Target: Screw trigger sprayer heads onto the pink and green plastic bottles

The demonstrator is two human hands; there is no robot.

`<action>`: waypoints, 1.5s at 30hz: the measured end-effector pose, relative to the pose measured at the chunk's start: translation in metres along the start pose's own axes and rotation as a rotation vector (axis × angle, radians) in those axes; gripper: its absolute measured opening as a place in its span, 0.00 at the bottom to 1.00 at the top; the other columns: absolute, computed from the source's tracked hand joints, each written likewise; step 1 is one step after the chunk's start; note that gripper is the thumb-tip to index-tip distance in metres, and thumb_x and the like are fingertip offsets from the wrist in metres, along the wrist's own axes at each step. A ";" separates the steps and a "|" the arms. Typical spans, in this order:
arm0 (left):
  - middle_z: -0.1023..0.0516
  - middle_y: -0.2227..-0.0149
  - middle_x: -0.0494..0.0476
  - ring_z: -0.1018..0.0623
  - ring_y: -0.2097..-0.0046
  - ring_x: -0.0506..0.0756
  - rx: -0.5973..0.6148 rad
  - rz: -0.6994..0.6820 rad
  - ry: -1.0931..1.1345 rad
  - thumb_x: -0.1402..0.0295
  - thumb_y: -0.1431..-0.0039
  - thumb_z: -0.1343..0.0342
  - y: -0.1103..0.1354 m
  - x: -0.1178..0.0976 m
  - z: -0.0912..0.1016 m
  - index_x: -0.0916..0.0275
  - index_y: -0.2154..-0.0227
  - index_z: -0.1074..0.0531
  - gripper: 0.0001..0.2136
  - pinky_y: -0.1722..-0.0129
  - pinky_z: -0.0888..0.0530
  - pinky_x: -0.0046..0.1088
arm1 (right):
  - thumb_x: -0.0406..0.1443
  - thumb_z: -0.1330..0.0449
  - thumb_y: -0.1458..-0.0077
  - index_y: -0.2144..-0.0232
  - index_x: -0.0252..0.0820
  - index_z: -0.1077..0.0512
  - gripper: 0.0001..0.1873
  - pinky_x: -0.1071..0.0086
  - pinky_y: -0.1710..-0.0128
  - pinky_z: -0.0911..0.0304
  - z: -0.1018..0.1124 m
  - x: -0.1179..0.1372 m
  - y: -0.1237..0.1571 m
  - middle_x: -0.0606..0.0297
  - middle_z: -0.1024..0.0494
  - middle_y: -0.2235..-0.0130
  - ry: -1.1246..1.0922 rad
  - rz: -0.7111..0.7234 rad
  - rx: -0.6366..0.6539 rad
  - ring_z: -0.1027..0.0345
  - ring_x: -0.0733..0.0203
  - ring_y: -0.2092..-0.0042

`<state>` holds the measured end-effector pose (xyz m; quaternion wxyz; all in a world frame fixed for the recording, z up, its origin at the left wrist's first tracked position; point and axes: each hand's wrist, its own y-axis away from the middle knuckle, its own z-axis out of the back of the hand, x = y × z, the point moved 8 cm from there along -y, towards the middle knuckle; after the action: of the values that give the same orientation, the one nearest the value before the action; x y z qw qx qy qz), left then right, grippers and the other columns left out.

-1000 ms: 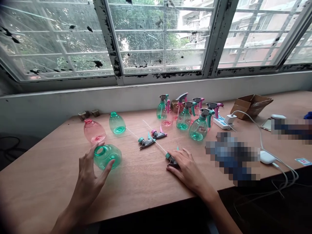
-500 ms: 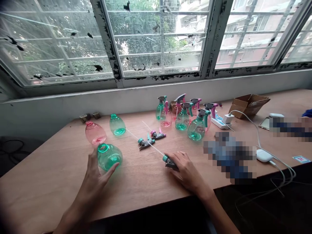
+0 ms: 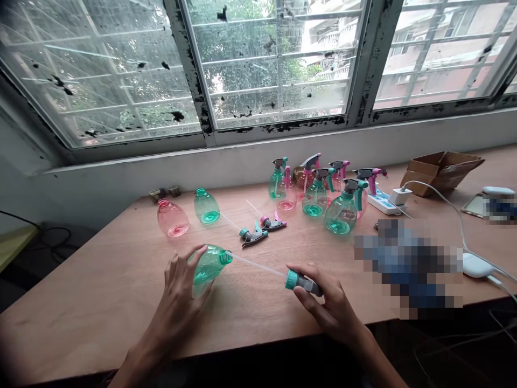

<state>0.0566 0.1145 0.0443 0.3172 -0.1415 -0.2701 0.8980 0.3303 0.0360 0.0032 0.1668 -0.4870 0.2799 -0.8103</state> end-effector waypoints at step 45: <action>0.59 0.26 0.64 0.49 0.27 0.68 0.162 -0.032 0.485 0.69 0.35 0.40 0.024 -0.029 -0.014 0.48 0.30 0.56 0.38 0.32 0.39 0.54 | 0.51 0.44 0.34 0.51 0.39 0.24 0.23 0.63 0.62 0.29 -0.053 -0.011 -0.003 0.64 0.19 0.69 -0.615 -0.513 0.239 0.24 0.56 0.66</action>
<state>0.0727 0.0856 0.0220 0.3971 -0.3227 -0.1156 0.8513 0.2889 0.0602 -0.0225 0.0906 -0.7376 -0.0094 -0.6690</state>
